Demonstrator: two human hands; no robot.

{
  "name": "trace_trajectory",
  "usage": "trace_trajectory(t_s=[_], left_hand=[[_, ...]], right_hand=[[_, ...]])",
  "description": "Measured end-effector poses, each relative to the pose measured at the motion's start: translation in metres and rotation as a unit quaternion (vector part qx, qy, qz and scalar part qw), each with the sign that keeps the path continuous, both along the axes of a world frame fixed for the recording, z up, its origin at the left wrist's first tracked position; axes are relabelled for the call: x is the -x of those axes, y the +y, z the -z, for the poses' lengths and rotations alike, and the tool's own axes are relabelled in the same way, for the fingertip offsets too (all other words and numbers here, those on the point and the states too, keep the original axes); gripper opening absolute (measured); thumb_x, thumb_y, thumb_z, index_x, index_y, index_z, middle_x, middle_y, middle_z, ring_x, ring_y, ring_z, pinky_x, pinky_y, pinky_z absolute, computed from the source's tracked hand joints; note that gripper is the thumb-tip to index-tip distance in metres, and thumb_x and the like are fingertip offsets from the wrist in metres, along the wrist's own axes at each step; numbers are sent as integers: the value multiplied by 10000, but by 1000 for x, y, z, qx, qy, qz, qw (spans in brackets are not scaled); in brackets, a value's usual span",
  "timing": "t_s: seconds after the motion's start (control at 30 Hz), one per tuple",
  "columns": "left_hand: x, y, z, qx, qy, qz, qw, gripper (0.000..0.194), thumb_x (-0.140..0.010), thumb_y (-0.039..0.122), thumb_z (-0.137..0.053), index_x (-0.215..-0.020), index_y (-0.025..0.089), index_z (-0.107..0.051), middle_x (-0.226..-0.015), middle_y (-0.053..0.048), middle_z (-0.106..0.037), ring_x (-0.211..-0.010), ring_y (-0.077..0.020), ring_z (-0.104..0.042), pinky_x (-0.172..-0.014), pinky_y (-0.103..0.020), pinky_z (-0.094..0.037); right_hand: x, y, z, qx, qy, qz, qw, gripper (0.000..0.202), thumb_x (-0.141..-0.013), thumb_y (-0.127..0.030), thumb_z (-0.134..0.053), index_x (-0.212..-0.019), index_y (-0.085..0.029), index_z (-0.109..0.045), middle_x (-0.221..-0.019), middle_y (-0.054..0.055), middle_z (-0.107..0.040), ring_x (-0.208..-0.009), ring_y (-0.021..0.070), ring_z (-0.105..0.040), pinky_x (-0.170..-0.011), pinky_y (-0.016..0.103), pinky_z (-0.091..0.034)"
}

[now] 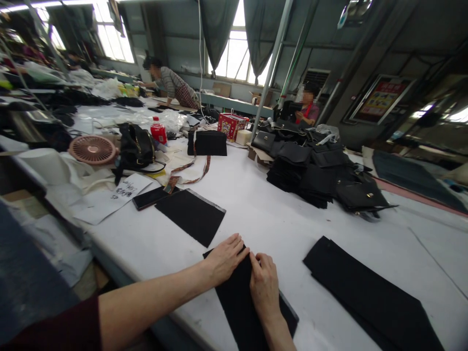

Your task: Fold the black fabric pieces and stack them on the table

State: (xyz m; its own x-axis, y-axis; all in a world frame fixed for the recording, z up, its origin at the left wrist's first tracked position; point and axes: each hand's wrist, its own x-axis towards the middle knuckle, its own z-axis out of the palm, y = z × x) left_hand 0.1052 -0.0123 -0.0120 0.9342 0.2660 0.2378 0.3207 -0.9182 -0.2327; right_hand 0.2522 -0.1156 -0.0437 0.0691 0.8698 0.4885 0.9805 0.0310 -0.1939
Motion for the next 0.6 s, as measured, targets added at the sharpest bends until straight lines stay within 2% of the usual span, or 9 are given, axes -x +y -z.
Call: trace_trajectory(t_s=[0.13,0.27,0.43,0.6], left_hand=[[0,7,-9,25,-2,31,999,439,-872,213,-487,-1304,136,-459,-1211,-90,-562,-1254,-244,-423,-1150,-401,-170],[-5,13,-8,21,8,29,999,439,-865,210,-503,-1292,114,-466,-1150,-94,-588,-1204,-248,-460,-1131,-392,-210],[-9,6,-4,-3,15,15,1000,491,-870,247,-524,-1333,116,-427,-1188,-116,-569,-1211,-269,-457,-1125,-411,-205],[-14,-1,-10,1,26,22,999,410,-869,221,-521,-1259,104,-479,-1151,-109,-572,-1141,-254,-482,-1080,-377,-267]], right_hand=[[1,4,-2,-2,13,5,1000,387,-886,-28,-399,-1216,-150,-559,-958,91,-555,-886,226,-488,-803,374,-434],[1,8,-3,-13,30,9,999,343,-910,-54,-385,-1176,-150,-580,-929,92,-554,-883,227,-489,-787,371,-440],[-4,3,2,-25,47,2,999,353,-914,-63,-378,-1189,-163,-574,-937,97,-554,-889,229,-494,-764,369,-446],[-9,-8,6,-36,58,-4,998,372,-893,-37,-371,-1158,-177,-592,-934,92,-549,-884,225,-495,-761,370,-451]])
